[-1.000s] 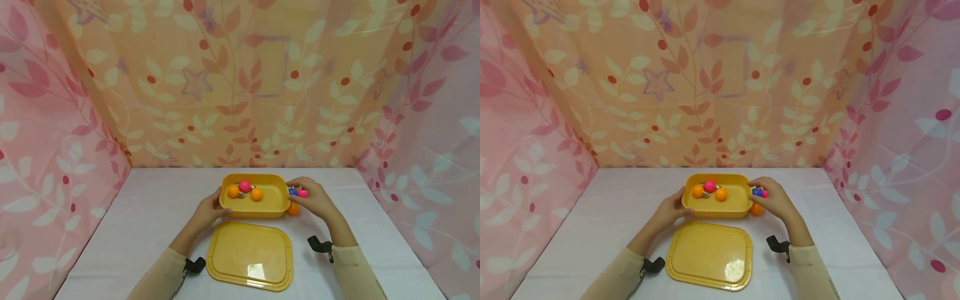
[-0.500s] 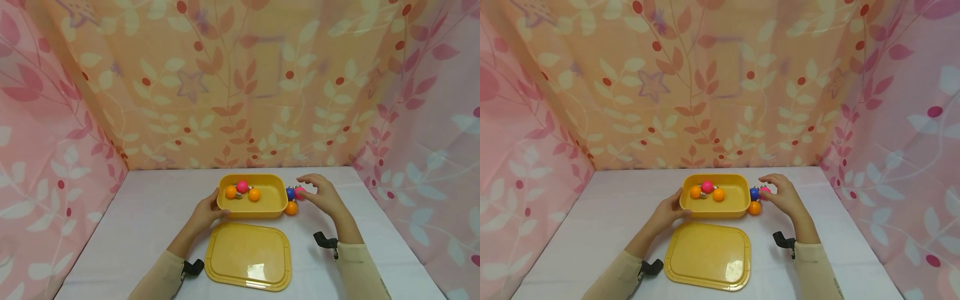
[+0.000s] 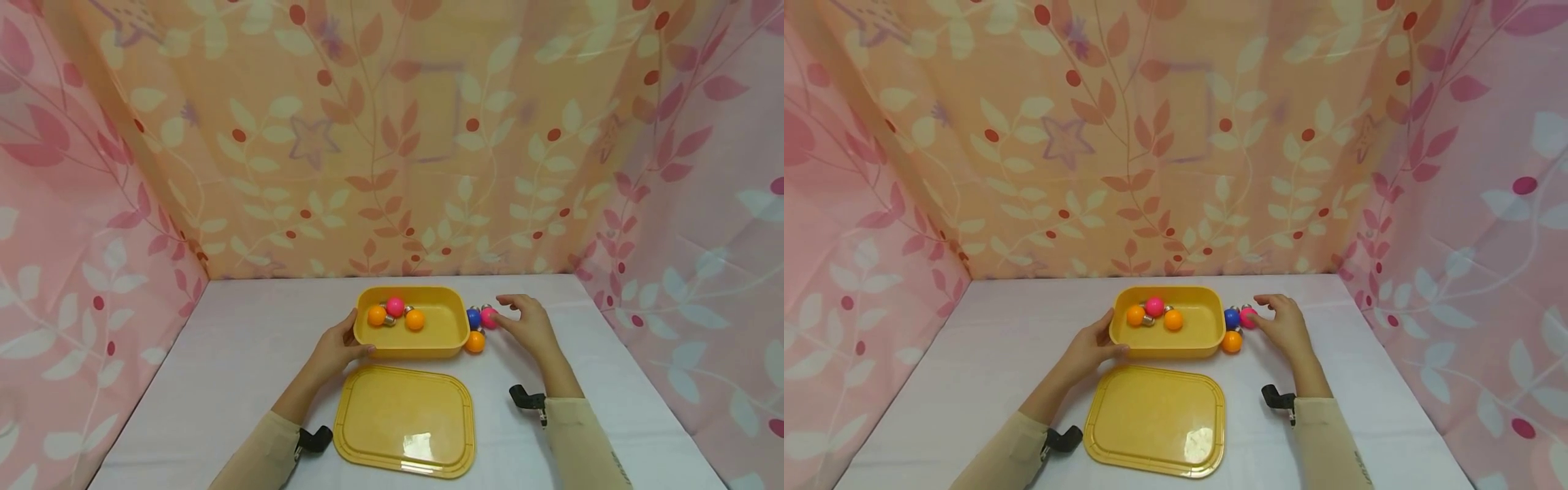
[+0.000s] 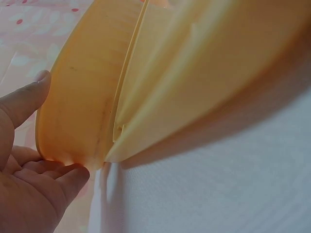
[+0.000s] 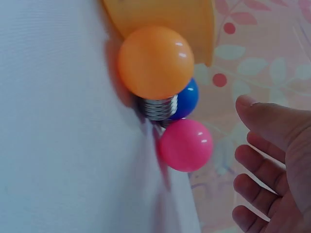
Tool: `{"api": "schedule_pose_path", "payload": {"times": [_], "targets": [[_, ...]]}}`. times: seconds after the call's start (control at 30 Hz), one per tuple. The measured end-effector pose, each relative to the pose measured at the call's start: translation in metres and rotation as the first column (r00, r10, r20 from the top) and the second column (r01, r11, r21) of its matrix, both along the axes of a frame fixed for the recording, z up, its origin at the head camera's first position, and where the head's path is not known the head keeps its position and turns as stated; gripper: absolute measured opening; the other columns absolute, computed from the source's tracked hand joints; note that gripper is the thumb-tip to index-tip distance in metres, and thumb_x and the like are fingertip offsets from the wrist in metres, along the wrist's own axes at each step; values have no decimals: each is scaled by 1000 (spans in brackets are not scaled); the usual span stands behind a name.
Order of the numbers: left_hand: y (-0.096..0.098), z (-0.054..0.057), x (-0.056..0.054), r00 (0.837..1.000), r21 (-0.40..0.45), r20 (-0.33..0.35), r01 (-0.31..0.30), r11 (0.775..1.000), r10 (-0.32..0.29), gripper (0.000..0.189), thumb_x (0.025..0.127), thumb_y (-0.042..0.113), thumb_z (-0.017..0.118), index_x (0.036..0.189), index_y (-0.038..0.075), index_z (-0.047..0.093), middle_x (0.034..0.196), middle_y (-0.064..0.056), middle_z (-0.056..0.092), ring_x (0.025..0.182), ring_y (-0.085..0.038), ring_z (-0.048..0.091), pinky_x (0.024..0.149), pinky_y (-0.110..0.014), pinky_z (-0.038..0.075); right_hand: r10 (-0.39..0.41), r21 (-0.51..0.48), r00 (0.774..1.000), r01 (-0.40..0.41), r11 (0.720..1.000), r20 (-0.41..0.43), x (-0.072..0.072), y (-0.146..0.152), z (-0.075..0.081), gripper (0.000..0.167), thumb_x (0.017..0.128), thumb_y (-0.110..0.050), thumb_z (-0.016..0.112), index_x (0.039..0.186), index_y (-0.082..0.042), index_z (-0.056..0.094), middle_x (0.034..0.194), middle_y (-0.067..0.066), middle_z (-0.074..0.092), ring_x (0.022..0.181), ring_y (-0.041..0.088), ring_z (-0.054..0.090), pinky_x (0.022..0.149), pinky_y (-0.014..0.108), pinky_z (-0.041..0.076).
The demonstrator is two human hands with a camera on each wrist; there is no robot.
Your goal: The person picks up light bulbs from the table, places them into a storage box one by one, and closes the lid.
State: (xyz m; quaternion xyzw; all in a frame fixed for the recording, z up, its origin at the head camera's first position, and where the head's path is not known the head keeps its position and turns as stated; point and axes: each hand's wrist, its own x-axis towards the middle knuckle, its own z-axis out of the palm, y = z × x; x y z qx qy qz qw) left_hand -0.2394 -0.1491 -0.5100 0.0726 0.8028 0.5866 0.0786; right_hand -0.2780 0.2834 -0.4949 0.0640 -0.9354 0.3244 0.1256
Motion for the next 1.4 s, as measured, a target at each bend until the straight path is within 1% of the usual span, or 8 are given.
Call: {"api": "schedule_pose_path", "payload": {"times": [0.17,0.33,0.47,0.7,0.8,0.97,1.17,1.4], "targets": [[0,-1,2,1000,0,5,0,1000,0,100,86,17,85,163,9,22,168,-9,26,150,-26,37,117,-39,39,-32,-39,998,34,999,61,-2,-2,-13,50,91,-32,79,130,-3,67,126,20,66,113,39,57,100,57,49],[1,-1,2,1000,7,7,3,1000,-3,100,86,16,85,163,8,22,168,-10,26,150,-26,37,116,-38,40,-68,-109,988,84,991,142,0,-3,-19,56,91,-38,78,134,-4,65,130,20,65,117,39,55,101,57,49],[1,0,2,1000,18,5,6,1000,-6,101,85,16,86,163,8,22,168,-10,27,149,-25,38,116,-37,40,-67,-140,984,91,986,167,0,-3,-23,57,90,-40,79,133,-5,65,130,18,66,117,38,55,104,56,48],[2,0,0,1000,5,-3,3,1000,-3,101,85,18,86,163,9,22,168,-9,27,150,-25,38,116,-36,40,-78,-117,984,97,988,158,-4,-2,-33,60,89,-39,81,134,-5,64,128,21,66,116,38,58,106,57,49],[1,0,0,1000,5,-4,5,1000,-5,101,85,18,86,163,9,22,168,-10,26,150,-26,37,116,-37,39,-101,-112,984,118,987,146,-4,-4,-36,61,88,-39,82,135,-4,63,128,21,67,117,39,60,107,57,49],[0,1,-1,1000,8,-2,7,1000,-7,101,86,15,85,163,9,21,168,-10,25,150,-26,37,116,-37,40,-144,-100,983,155,983,112,-4,-9,-38,64,87,-41,83,134,-3,63,123,22,69,112,39,62,102,56,51],[0,0,-1,1000,-8,1,3,1000,-3,102,85,16,85,163,8,20,168,-11,25,149,-27,38,116,-37,40,-177,-101,975,192,976,134,-2,-11,-40,60,87,-40,82,133,-5,64,121,20,69,111,37,61,101,55,52],[0,0,0,1000,-14,7,-5,1000,5,103,84,20,87,163,10,22,168,-8,26,150,-25,38,116,-37,40,-185,-133,972,205,970,143,-2,-10,-41,58,88,-39,82,132,-6,65,122,20,69,113,38,62,103,54,52]]}}
